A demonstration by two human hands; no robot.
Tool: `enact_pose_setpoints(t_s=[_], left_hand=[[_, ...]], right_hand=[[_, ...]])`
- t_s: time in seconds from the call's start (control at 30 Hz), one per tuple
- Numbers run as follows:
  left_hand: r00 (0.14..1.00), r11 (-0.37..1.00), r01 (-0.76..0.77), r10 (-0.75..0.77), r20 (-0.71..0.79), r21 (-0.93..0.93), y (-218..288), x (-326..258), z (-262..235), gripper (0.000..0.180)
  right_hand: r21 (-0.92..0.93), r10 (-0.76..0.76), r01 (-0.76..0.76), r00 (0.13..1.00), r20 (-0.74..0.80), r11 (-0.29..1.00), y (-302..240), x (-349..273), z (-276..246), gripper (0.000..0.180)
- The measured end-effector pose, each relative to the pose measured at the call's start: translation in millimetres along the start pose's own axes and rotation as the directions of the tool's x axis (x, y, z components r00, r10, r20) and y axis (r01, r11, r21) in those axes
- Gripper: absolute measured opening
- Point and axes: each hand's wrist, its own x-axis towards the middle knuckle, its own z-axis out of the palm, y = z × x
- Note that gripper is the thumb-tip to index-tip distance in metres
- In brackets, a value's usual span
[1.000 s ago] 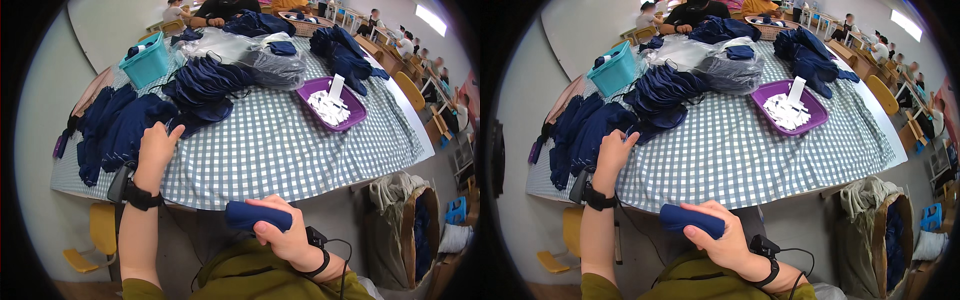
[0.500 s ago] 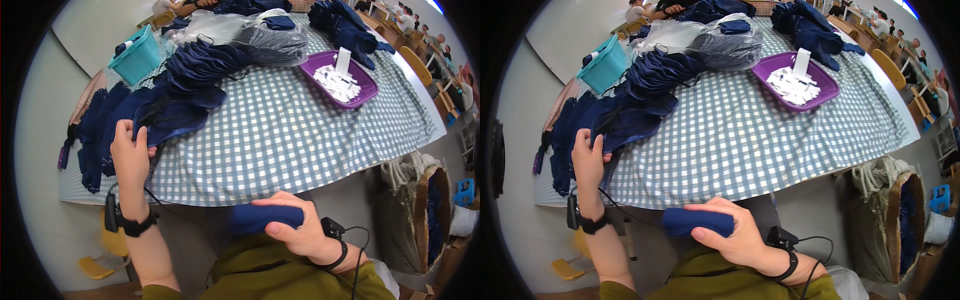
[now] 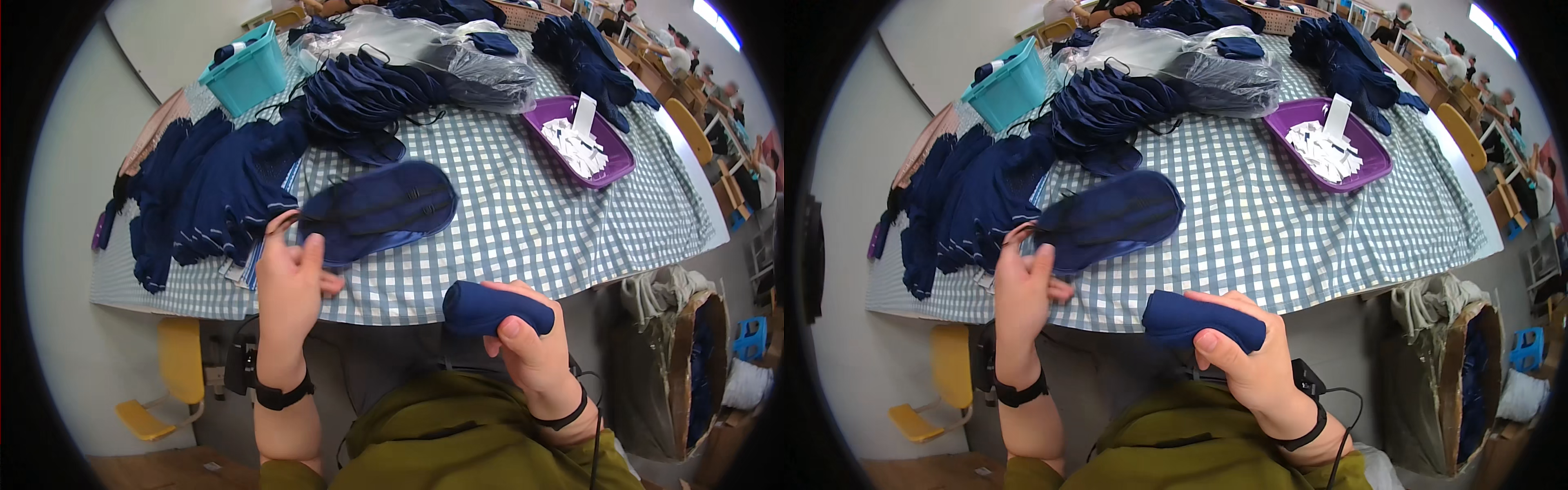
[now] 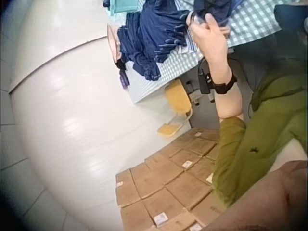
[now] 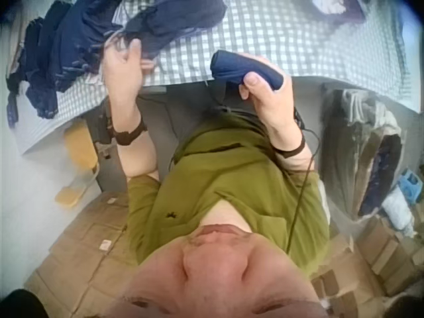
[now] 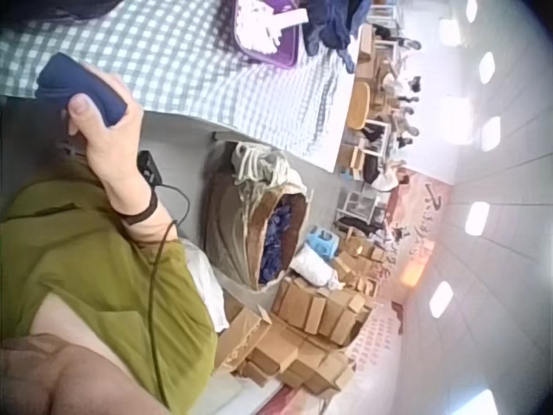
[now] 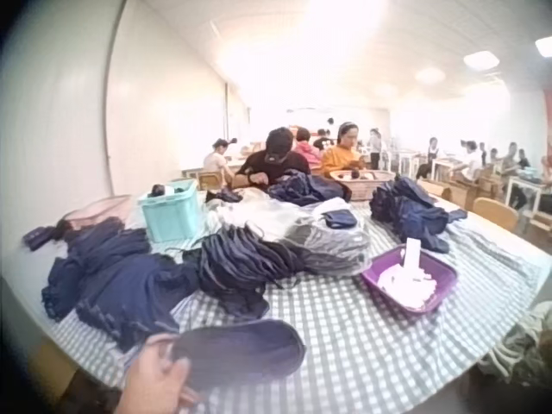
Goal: The recorder is seen attaching labels to blue fabric eye masks and rolling them up into a cylindrical shape in a manufacturing setting.
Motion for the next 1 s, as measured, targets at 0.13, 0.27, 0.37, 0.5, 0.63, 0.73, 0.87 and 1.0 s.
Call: enact_pose_setpoints(t_s=[0.13, 0.27, 0.37, 0.5, 0.63, 0.73, 0.87, 1.0], left_hand=[[0.938, 0.798, -0.163, 0.307, -0.159, 0.581, -7.2, -3.0, 0.3, 0.035], [0.895, 0.790, -0.240, 0.405, -0.187, 0.564, -8.1, -2.9, 0.0, 0.017], [0.925, 0.792, -0.239, 0.362, -0.116, 0.561, -8.8, 1.8, 7.1, 0.014], [0.949, 0.737, -0.213, 0.311, -0.042, 0.642, -9.8, 8.9, 13.5, 0.016], [0.930, 0.699, -0.302, 0.364, 0.040, 0.649, -13.6, 10.4, 15.3, 0.015], [0.893, 0.605, -0.369, 0.442, 0.088, 0.706, -15.3, 12.5, 16.1, 0.012], [0.837, 0.538, -0.466, 0.527, 0.151, 0.702, 5.1, 5.6, 11.7, 0.009], [0.891, 0.847, -0.395, 0.447, -0.076, 0.357, 63.2, -40.2, 0.5, 0.009]], right_hand=[[-0.015, 0.003, -0.004, 1.000, -0.007, 1.000, 3.1, -1.5, -0.9, 0.052], [-0.001, 0.043, -0.043, 0.999, -0.010, 0.999, 4.1, 0.5, -0.3, 0.053], [-0.011, 0.045, -0.045, 0.999, -0.005, 0.999, 6.0, 1.4, 2.0, 0.052], [-0.016, 0.034, -0.034, 0.999, -0.011, 0.999, 6.8, 0.9, 0.7, 0.051], [-0.026, 0.028, -0.029, 0.999, -0.016, 0.999, 6.0, -1.6, -4.7, 0.048], [-0.038, 0.031, -0.031, 0.999, -0.008, 0.999, 4.6, -4.1, -7.6, 0.046], [0.001, 0.019, -0.019, 1.000, -0.013, 1.000, -0.8, -9.0, -12.8, 0.042], [-0.068, 0.010, -0.011, 1.000, -0.019, 0.998, -14.1, -19.9, -30.8, 0.036]])
